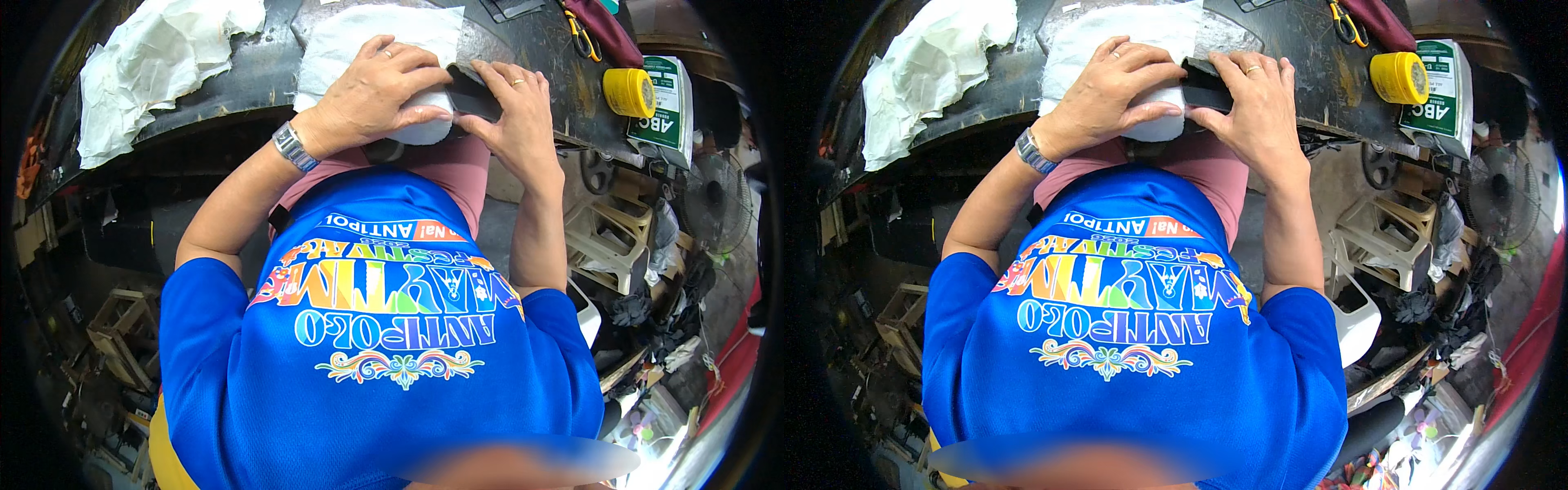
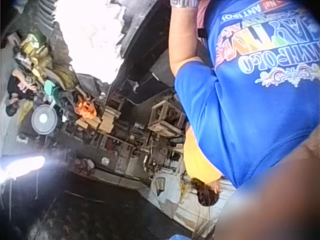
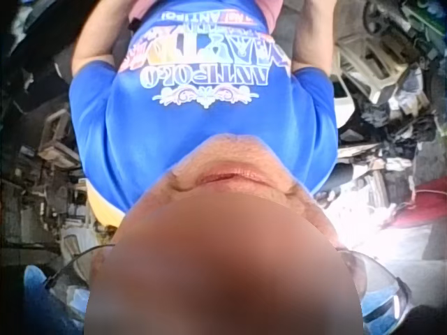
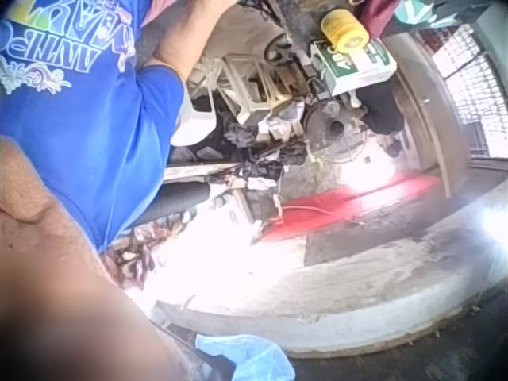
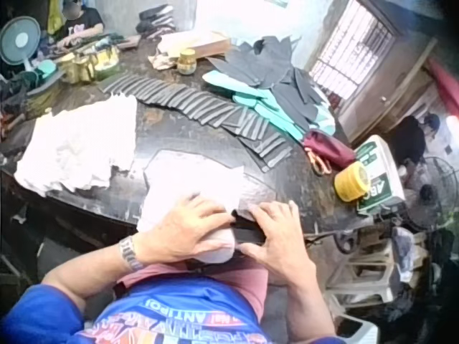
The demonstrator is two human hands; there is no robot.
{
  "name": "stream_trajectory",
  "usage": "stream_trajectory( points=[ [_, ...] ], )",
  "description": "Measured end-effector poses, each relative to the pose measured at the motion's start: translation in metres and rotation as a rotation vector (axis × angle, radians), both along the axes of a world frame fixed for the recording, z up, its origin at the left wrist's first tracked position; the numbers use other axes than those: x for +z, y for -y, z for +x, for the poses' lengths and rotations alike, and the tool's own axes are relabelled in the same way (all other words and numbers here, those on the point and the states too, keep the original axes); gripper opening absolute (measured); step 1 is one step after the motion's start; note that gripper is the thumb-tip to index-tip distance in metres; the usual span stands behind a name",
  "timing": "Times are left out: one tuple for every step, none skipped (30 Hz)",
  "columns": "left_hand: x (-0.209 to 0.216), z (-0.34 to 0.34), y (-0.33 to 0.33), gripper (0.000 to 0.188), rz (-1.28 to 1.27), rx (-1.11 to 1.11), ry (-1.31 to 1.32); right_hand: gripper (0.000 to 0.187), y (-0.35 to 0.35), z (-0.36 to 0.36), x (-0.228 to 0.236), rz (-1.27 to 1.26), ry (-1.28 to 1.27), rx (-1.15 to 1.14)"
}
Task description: The person repeatedly rubs a small black rectangular piece against a white paper towel on a workbench. They flip the black piece and the paper towel several times and continue rubbing the surfaces together.
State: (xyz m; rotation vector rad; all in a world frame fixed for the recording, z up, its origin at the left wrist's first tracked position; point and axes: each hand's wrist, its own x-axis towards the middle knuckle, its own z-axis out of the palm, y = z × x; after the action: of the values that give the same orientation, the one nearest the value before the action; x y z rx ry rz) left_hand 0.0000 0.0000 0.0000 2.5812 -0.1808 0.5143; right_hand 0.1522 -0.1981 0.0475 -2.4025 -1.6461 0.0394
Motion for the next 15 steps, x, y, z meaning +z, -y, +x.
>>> stream_trajectory(
  points=[
    [0.0, 0.0, 0.001, 0.045, 0.016, 0.001, -0.011, 0.088, 0.002, 0.001, 0.001, -0.009, -0.008, -0.004],
    [0.0, 0.0, 0.001, 0.046, 0.034, 0.001, -0.02, 0.088, 0.002, 0.001, 0.001, 0.011, -0.003, 0.013],
    [0.003, 0.002, 0.0, 0.046, 0.058, 0.008, 0.003, 0.088, 0.002, 0.006, 0.005, 0.025, -0.091, 0.002],
    [0.004, 0.001, 0.0, 0.046, 0.078, 0.013, 0.019, 0.087, 0.003, 0.01, 0.008, 0.062, -0.176, 0.012],
    [0.005, 0.0, 0.001, 0.047, 0.099, 0.02, 0.048, 0.087, 0.004, 0.014, 0.01, 0.085, -0.264, 0.006],
    [0.005, 0.0, -0.001, 0.042, 0.135, 0.018, 0.046, 0.081, 0.004, 0.018, 0.011, 0.145, -0.318, 0.006],
    [0.006, 0.001, -0.002, 0.04, 0.148, 0.012, 0.023, 0.077, 0.002, 0.02, 0.009, 0.225, -0.42, -0.006],
    [0.006, 0.001, -0.003, 0.038, 0.165, 0.007, 0.009, 0.074, -0.001, 0.023, 0.006, 0.286, -0.525, -0.042],
    [0.006, 0.002, -0.004, 0.037, 0.195, 0.002, -0.019, 0.071, -0.006, 0.024, 0.002, 0.363, -0.624, -0.051],
    [0.007, 0.001, -0.006, 0.036, 0.189, -0.007, -0.039, 0.056, -0.015, 0.02, -0.01, 0.459, -0.659, -0.114],
    [0.008, 0.001, -0.008, 0.036, 0.19, -0.015, -0.072, 0.054, -0.023, 0.018, -0.019, 0.499, -0.61, -0.122],
    [0.008, 0.002, -0.009, 0.036, 0.191, -0.02, -0.105, 0.052, -0.032, 0.016, -0.027, 0.549, -0.559, -0.107],
    [0.008, 0.001, -0.009, 0.037, 0.205, -0.019, -0.1, 0.05, -0.037, 0.014, -0.032, 0.582, -0.514, -0.117],
    [0.007, 0.0, -0.008, 0.037, 0.218, -0.016, -0.096, 0.045, -0.038, 0.013, -0.035, 0.588, -0.491, -0.135],
    [0.007, -0.002, -0.008, 0.038, 0.23, -0.012, -0.094, 0.044, -0.039, 0.013, -0.036, 0.589, -0.498, -0.154]
  ],
)
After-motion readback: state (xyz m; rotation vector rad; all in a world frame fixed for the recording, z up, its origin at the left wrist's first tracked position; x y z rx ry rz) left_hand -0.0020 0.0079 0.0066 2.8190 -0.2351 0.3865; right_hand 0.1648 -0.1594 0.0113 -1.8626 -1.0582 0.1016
